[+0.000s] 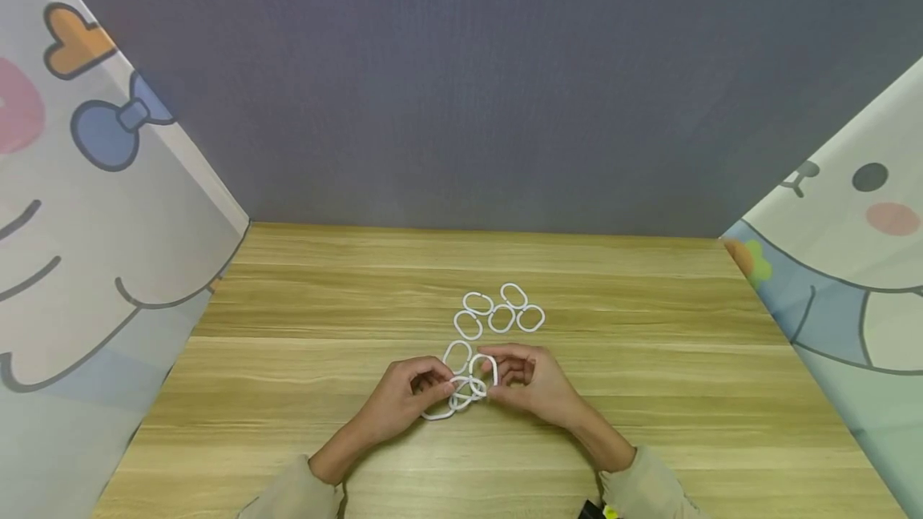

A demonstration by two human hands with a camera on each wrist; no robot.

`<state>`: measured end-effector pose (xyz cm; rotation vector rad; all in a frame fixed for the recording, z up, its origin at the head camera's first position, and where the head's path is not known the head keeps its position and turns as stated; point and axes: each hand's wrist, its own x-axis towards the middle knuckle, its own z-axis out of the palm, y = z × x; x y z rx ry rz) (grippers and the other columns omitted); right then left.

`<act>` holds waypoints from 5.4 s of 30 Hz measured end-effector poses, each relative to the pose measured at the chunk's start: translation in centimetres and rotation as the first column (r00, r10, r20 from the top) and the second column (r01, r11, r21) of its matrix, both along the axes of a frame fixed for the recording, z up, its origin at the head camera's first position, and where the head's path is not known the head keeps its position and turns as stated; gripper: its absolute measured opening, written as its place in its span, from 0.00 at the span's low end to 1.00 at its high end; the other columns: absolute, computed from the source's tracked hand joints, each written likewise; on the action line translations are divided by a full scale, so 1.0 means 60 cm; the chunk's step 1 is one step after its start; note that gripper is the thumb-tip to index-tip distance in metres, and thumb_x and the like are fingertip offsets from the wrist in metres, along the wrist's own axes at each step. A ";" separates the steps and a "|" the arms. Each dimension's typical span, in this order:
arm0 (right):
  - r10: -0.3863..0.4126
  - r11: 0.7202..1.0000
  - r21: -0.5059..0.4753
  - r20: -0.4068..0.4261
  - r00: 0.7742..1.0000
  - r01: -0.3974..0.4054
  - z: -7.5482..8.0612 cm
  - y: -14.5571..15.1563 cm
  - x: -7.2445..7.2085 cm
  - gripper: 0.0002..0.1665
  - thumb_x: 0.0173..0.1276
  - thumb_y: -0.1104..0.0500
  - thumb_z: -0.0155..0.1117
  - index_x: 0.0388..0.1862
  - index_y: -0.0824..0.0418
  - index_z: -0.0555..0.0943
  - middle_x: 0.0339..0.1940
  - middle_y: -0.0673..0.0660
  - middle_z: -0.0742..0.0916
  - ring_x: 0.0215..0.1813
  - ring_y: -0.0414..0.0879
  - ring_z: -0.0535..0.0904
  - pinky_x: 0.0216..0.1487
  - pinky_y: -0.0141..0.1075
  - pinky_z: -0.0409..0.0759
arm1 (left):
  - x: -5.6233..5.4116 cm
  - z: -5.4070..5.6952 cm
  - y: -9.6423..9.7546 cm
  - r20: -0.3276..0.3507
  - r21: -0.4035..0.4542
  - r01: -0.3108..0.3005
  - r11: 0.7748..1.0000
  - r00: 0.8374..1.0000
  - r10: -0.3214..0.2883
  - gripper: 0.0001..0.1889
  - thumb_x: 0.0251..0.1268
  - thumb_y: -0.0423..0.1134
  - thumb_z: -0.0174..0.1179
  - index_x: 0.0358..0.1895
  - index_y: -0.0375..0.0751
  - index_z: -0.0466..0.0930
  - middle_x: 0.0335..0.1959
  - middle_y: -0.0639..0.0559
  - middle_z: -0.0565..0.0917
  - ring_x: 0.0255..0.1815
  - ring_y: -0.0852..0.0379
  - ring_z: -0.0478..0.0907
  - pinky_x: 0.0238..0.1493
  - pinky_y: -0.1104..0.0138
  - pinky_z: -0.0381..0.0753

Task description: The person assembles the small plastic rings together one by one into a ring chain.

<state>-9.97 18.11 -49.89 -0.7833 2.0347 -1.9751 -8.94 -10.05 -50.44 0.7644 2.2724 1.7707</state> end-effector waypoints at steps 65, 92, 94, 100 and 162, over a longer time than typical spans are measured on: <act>-0.045 0.994 0.100 0.120 0.992 0.033 0.001 0.009 0.018 0.06 0.78 0.69 0.72 0.46 0.73 0.84 0.32 0.69 0.91 0.34 0.43 0.92 0.31 0.32 0.89 | 0.019 0.018 0.022 0.028 0.095 -0.062 0.994 0.998 0.059 0.06 0.78 0.31 0.69 0.49 0.30 0.87 0.37 0.43 0.90 0.33 0.55 0.89 0.37 0.64 0.92; -0.029 0.994 0.109 0.090 0.996 0.019 -0.001 0.005 0.022 0.06 0.76 0.70 0.72 0.44 0.73 0.83 0.30 0.67 0.91 0.31 0.39 0.89 0.28 0.27 0.83 | 0.011 -0.011 0.015 -0.114 0.014 -0.058 0.998 0.992 0.059 0.03 0.67 0.34 0.79 0.38 0.46 0.95 0.28 0.60 0.85 0.26 0.70 0.74 0.24 0.73 0.75; -0.029 0.994 0.111 0.088 0.996 0.019 -0.002 0.006 0.022 0.05 0.76 0.70 0.72 0.44 0.72 0.83 0.30 0.67 0.91 0.31 0.39 0.89 0.28 0.28 0.84 | 0.011 -0.011 0.015 -0.114 0.006 -0.063 0.998 0.991 0.063 0.03 0.67 0.33 0.79 0.38 0.46 0.95 0.28 0.60 0.86 0.26 0.70 0.74 0.25 0.73 0.75; -0.020 0.996 0.091 0.040 0.999 0.017 -0.004 0.012 0.013 0.05 0.84 0.69 0.63 0.49 0.71 0.85 0.32 0.68 0.90 0.32 0.38 0.87 0.27 0.30 0.84 | 0.012 -0.005 0.015 -0.094 -0.007 -0.077 0.997 0.993 0.076 0.04 0.70 0.32 0.77 0.38 0.46 0.95 0.28 0.60 0.86 0.26 0.70 0.74 0.25 0.73 0.75; -0.175 0.888 0.313 -0.449 0.876 0.337 -0.011 0.015 -0.025 0.08 0.77 0.70 0.71 0.44 0.58 0.85 0.46 0.54 0.93 0.36 0.35 0.80 0.35 0.31 0.82 | 0.010 -0.006 0.013 -0.059 -0.023 -0.070 0.997 0.996 0.069 0.05 0.72 0.30 0.74 0.40 0.45 0.93 0.29 0.60 0.86 0.28 0.69 0.75 0.28 0.73 0.77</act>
